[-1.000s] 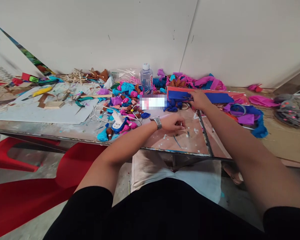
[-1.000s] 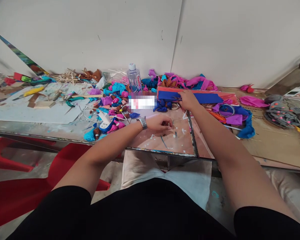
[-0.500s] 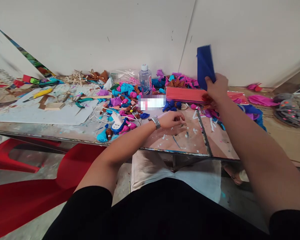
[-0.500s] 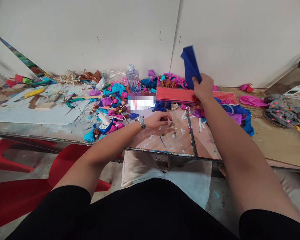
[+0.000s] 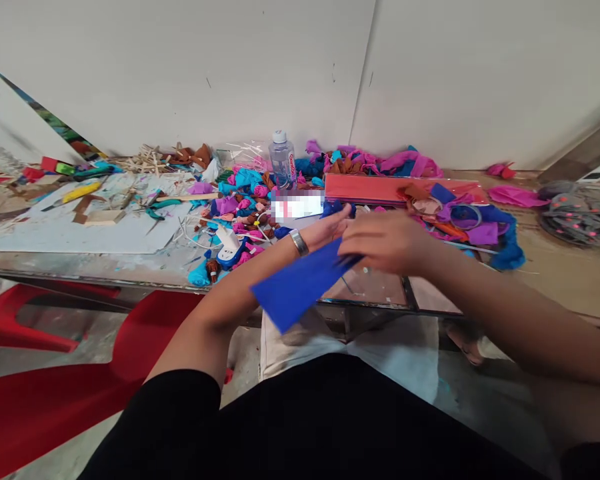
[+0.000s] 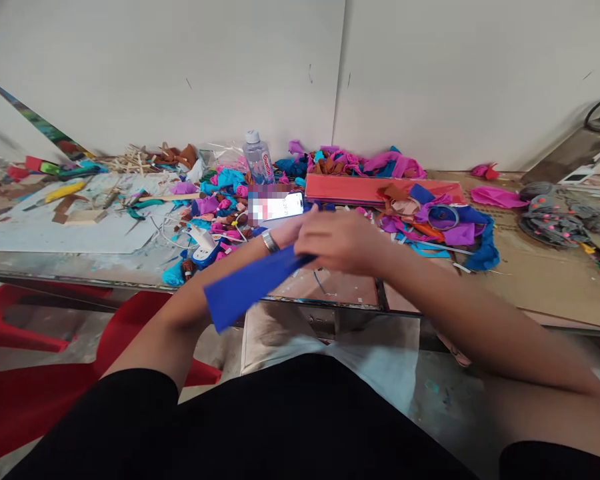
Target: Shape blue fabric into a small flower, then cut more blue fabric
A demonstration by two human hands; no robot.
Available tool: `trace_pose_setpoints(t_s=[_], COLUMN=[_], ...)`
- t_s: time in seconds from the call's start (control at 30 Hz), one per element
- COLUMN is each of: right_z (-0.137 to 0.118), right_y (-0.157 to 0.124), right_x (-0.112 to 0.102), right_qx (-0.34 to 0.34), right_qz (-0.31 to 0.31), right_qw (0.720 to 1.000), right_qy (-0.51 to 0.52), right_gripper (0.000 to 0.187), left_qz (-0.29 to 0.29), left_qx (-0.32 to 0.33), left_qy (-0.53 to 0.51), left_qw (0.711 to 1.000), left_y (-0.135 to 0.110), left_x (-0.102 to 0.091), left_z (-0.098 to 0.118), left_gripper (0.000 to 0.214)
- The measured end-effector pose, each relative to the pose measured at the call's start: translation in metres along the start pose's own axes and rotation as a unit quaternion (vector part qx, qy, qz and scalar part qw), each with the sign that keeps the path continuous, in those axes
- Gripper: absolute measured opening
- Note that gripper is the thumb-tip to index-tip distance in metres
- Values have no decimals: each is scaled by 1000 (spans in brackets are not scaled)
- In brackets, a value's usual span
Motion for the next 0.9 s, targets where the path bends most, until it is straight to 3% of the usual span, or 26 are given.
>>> trace_pose_setpoints(t_s=[0.1,0.17,0.23,0.33,0.4,0.47,0.53,0.6,0.67,0.73,0.9], right_z=[-22,-21,-13,6,22,41,57,66,69,67,61], right_y=[-8,-17,-26,-38,-49,-64,-80,-91,-96,-98,-98], right_x=[20,25,24,22,26,37,54,72,88,95,95], right_qx=[-49,-45,-34,21,121,298,449,525,555,569,553], right_qz=[-58,-74,-82,-32,46,134,212,260,249,254,274], right_qw=[996,995,996,998,988,941,858,780,722,683,648], right_qy=[-42,-40,1,54,83,93,129,220,329,380,446], right_gripper=[23,19,29,38,35,32,39,50,55,57,56], left_qz=[-8,16,58,122,153,178,192,189,176,163,169], left_qx=[-2,14,40,76,87,94,100,98,87,74,62], left_qy=[-101,-149,-173,-196,-201,-196,-187,-177,-166,-158,-101], left_qw=[995,989,982,970,964,960,958,961,966,971,978], left_y=[0,1,3,6,8,9,10,10,10,10,12], left_x=[6,6,3,-4,-8,-10,-10,-9,-8,-6,-4], left_z=[1,3,6,11,13,15,15,14,11,8,-4], left_gripper=[41,46,44,36,34,36,39,41,38,35,44])
Point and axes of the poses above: each hand's wrist, its own y-axis towards the middle knuckle, its own x-axis out of the palm, z = x × y, the point moved 2 cm from there along y, towards the middle knuckle, and after that the axes turned 3 degrees about -y, right-handed, at the moved point
